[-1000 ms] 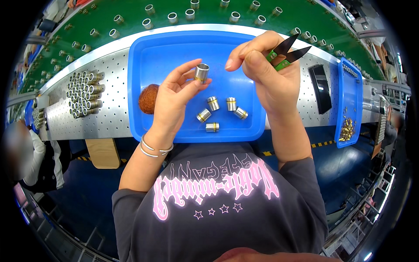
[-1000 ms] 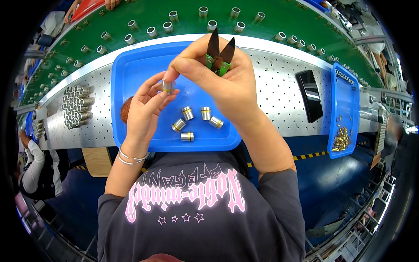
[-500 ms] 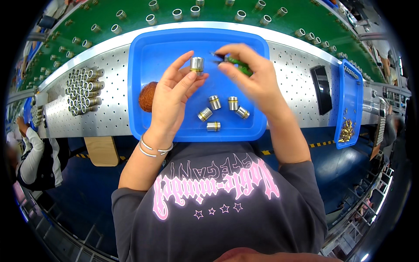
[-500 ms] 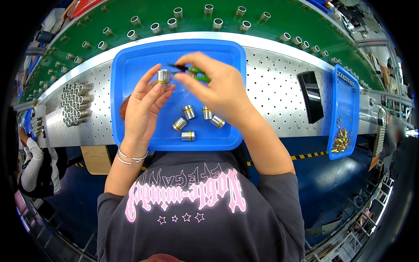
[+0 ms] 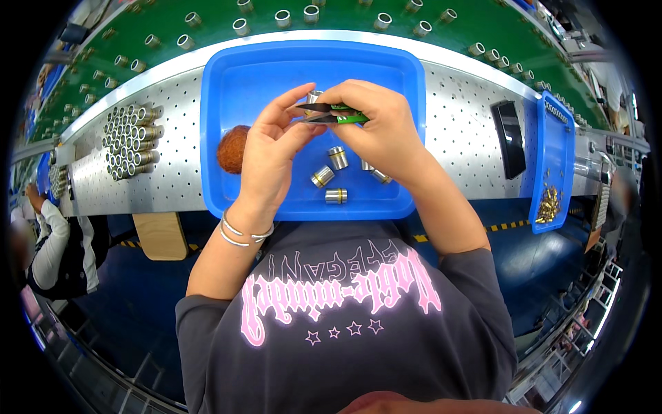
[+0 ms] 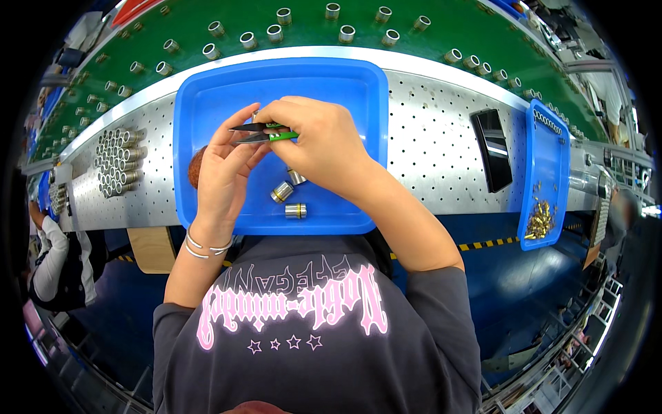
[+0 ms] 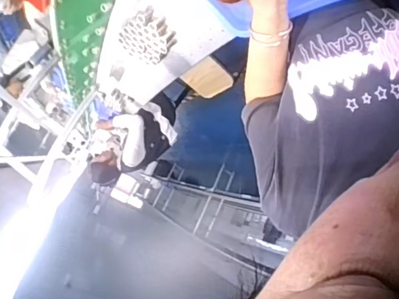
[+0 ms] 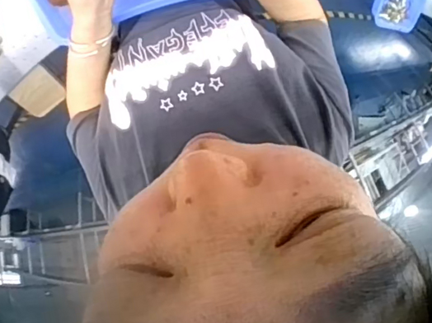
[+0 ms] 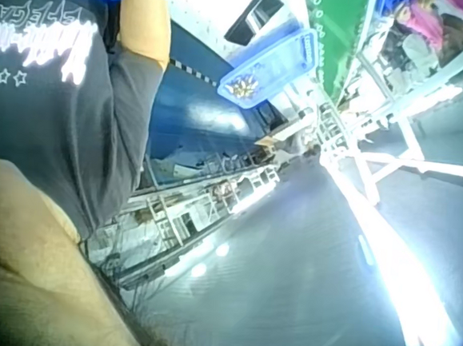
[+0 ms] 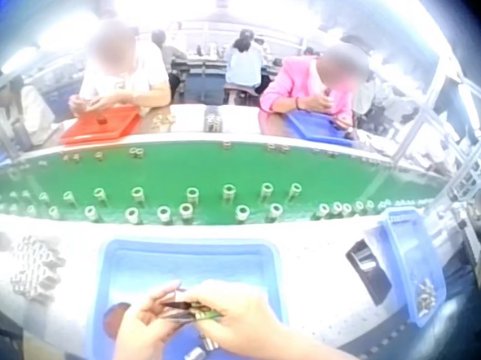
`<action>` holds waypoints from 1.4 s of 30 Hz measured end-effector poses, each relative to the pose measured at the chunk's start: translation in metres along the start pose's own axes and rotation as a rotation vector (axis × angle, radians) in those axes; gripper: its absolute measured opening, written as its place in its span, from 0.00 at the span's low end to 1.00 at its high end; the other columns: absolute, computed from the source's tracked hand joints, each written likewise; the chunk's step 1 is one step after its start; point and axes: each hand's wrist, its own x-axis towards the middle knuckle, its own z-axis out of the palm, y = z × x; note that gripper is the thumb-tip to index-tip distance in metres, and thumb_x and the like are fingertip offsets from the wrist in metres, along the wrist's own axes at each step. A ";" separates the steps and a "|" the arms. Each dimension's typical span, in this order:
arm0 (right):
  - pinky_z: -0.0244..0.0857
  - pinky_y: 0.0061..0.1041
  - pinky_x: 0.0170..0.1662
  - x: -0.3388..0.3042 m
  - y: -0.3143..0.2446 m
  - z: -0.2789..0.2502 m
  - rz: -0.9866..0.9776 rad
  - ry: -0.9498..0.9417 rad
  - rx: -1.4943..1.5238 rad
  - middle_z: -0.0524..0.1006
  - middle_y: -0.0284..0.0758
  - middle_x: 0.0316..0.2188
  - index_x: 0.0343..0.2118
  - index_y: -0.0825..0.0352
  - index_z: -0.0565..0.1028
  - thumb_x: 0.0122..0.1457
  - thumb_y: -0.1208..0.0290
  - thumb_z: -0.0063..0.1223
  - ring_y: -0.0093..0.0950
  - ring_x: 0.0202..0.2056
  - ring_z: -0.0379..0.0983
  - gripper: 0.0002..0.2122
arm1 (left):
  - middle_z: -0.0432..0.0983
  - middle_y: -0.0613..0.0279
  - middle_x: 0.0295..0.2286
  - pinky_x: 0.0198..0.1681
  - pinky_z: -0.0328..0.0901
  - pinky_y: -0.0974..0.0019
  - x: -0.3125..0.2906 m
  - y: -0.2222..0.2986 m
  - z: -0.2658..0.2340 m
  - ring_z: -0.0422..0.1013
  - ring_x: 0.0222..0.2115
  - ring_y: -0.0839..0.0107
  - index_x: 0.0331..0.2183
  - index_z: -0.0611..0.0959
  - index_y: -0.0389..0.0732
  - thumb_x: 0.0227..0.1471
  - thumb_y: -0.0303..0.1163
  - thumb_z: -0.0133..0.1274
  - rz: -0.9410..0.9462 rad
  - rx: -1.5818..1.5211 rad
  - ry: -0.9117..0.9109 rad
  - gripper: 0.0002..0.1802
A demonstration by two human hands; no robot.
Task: The person uses a pair of green-handled tweezers to pick up small brass rings and place them onto cylindrical metal components held in their left hand. The person repeatedly performs this action, picking up rings from a blue tray and placing the finished components onto a green pegboard surface.
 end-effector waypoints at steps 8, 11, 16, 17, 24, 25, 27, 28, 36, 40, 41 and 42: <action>0.65 0.25 0.27 0.000 -0.003 0.002 0.008 0.018 0.034 0.75 0.37 0.25 0.29 0.68 0.74 0.44 0.79 0.51 0.33 0.25 0.72 0.07 | 0.72 0.58 0.39 0.45 0.65 0.69 -0.001 -0.003 0.000 0.69 0.40 0.73 0.47 0.72 0.35 0.49 0.19 0.49 0.029 0.065 0.000 0.20; 0.67 0.24 0.30 -0.001 -0.003 0.005 0.052 0.085 0.113 0.76 0.37 0.28 0.32 0.67 0.75 0.47 0.74 0.54 0.33 0.28 0.74 0.08 | 0.72 0.58 0.39 0.45 0.65 0.69 0.000 -0.002 0.001 0.69 0.40 0.73 0.48 0.72 0.35 0.50 0.20 0.48 0.031 0.070 -0.019 0.20; 0.67 0.24 0.32 -0.001 -0.007 -0.003 0.065 0.111 0.024 0.77 0.36 0.30 0.34 0.65 0.76 0.49 0.69 0.57 0.32 0.30 0.75 0.10 | 0.72 0.57 0.40 0.46 0.65 0.69 -0.001 0.002 0.000 0.70 0.40 0.70 0.50 0.68 0.36 0.52 0.25 0.49 0.000 -0.034 0.074 0.22; 0.67 0.24 0.31 -0.003 -0.005 -0.004 0.058 0.108 -0.019 0.77 0.36 0.29 0.33 0.65 0.76 0.49 0.68 0.57 0.31 0.29 0.75 0.10 | 0.72 0.57 0.40 0.46 0.65 0.69 0.000 0.002 -0.001 0.70 0.41 0.70 0.51 0.68 0.36 0.53 0.26 0.49 0.002 -0.039 0.081 0.23; 0.65 0.23 0.25 -0.010 0.005 -0.001 0.056 0.116 -0.128 0.78 0.34 0.24 0.29 0.64 0.78 0.47 0.68 0.58 0.30 0.24 0.74 0.07 | 0.71 0.56 0.40 0.47 0.64 0.68 -0.001 0.005 0.000 0.70 0.41 0.69 0.52 0.66 0.36 0.52 0.28 0.51 0.024 -0.008 0.058 0.25; 0.65 0.23 0.25 -0.010 0.005 -0.001 0.052 0.125 -0.126 0.78 0.34 0.24 0.29 0.64 0.78 0.47 0.68 0.58 0.30 0.23 0.74 0.07 | 0.71 0.56 0.41 0.47 0.65 0.69 -0.001 0.005 0.001 0.70 0.41 0.70 0.52 0.66 0.36 0.53 0.27 0.50 0.029 0.005 0.053 0.25; 0.65 0.23 0.24 -0.011 0.005 -0.001 0.059 0.123 -0.114 0.78 0.34 0.24 0.28 0.64 0.78 0.47 0.68 0.58 0.30 0.23 0.74 0.07 | 0.71 0.56 0.41 0.47 0.65 0.69 -0.001 0.004 0.001 0.70 0.41 0.71 0.52 0.66 0.36 0.53 0.27 0.50 0.034 0.022 0.047 0.25; 0.65 0.23 0.24 -0.011 0.004 -0.002 0.063 0.122 -0.108 0.78 0.35 0.24 0.28 0.64 0.78 0.47 0.68 0.59 0.30 0.23 0.74 0.07 | 0.71 0.56 0.41 0.47 0.65 0.69 -0.001 0.004 0.000 0.70 0.41 0.71 0.52 0.66 0.36 0.53 0.27 0.50 0.034 0.026 0.045 0.24; 0.64 0.23 0.23 -0.012 0.003 -0.004 0.059 0.122 -0.106 0.78 0.34 0.24 0.28 0.63 0.78 0.47 0.68 0.59 0.30 0.22 0.74 0.06 | 0.71 0.56 0.40 0.47 0.64 0.67 -0.003 0.003 0.002 0.70 0.40 0.68 0.50 0.68 0.37 0.49 0.28 0.55 0.028 0.013 0.054 0.26; 0.64 0.23 0.23 -0.012 0.004 -0.005 0.054 0.114 -0.136 0.78 0.34 0.23 0.27 0.63 0.78 0.47 0.68 0.59 0.30 0.23 0.74 0.06 | 0.71 0.56 0.40 0.47 0.64 0.67 -0.002 0.004 0.003 0.70 0.40 0.68 0.50 0.68 0.37 0.49 0.28 0.55 0.029 0.013 0.051 0.26; 0.64 0.23 0.24 -0.012 0.004 -0.006 0.053 0.115 -0.138 0.78 0.34 0.23 0.27 0.63 0.78 0.47 0.68 0.59 0.30 0.22 0.74 0.06 | 0.71 0.56 0.40 0.47 0.65 0.67 -0.002 0.004 0.003 0.70 0.40 0.68 0.50 0.68 0.36 0.49 0.28 0.55 0.029 0.015 0.050 0.26; 0.64 0.22 0.24 -0.012 0.003 -0.006 0.053 0.117 -0.140 0.78 0.34 0.23 0.27 0.63 0.78 0.47 0.68 0.59 0.30 0.22 0.74 0.06 | 0.71 0.56 0.40 0.47 0.65 0.67 -0.002 0.004 0.003 0.70 0.40 0.68 0.50 0.68 0.36 0.49 0.27 0.55 0.029 0.018 0.050 0.26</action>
